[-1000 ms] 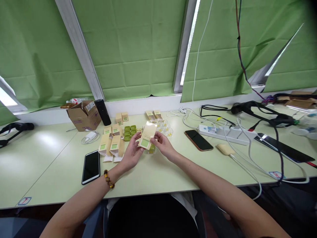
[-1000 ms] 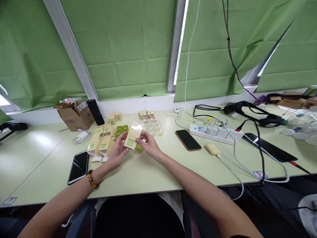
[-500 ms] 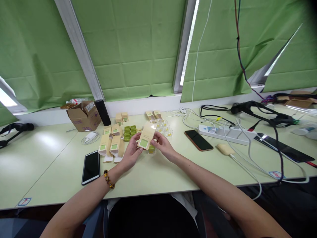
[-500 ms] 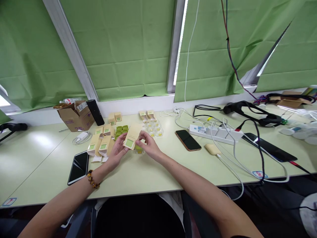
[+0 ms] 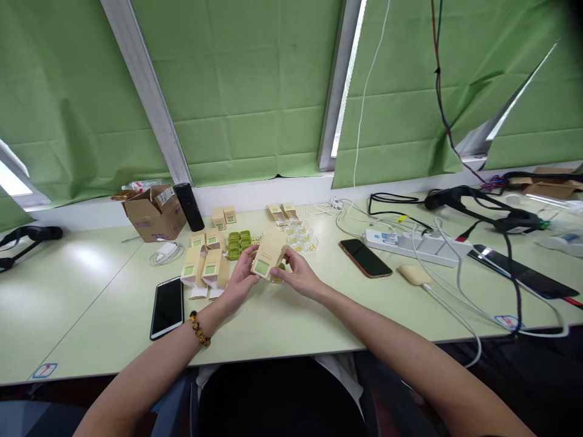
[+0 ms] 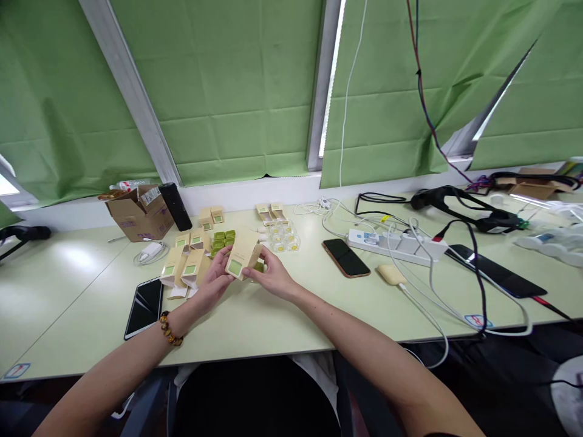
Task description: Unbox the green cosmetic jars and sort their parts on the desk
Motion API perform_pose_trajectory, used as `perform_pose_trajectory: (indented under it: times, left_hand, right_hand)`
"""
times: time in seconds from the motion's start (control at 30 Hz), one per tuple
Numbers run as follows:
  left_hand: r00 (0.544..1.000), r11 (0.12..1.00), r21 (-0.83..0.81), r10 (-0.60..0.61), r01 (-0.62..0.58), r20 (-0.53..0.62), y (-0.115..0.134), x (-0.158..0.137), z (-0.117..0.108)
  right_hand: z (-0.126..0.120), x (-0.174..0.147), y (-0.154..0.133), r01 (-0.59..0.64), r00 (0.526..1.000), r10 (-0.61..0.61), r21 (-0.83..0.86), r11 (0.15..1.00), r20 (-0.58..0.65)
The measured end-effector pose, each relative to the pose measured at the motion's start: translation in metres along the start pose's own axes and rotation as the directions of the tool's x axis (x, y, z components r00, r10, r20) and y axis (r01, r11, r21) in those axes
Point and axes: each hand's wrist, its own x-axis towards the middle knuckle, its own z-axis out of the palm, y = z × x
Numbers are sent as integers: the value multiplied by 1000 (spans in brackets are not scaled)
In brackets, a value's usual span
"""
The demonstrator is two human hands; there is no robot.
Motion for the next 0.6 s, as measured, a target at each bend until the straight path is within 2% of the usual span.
perform_pose_trajectory:
  times: [0.27,0.47,0.6]
  left_hand:
    - [997,991,106,75,-78,29,-9,1,-6]
    - [986,987,99,114,-126,122,-15,3,-10]
    - [986,984,118,124,-136,107,-14,2,-8]
  right_hand:
    - [4,-1,-5,-31,999,32,43,999,-22]
    - [-1,-1,-6,-112,993,118,162,980,-25]
    - [-3,0,-5,-104,994,108,151,983,-24]
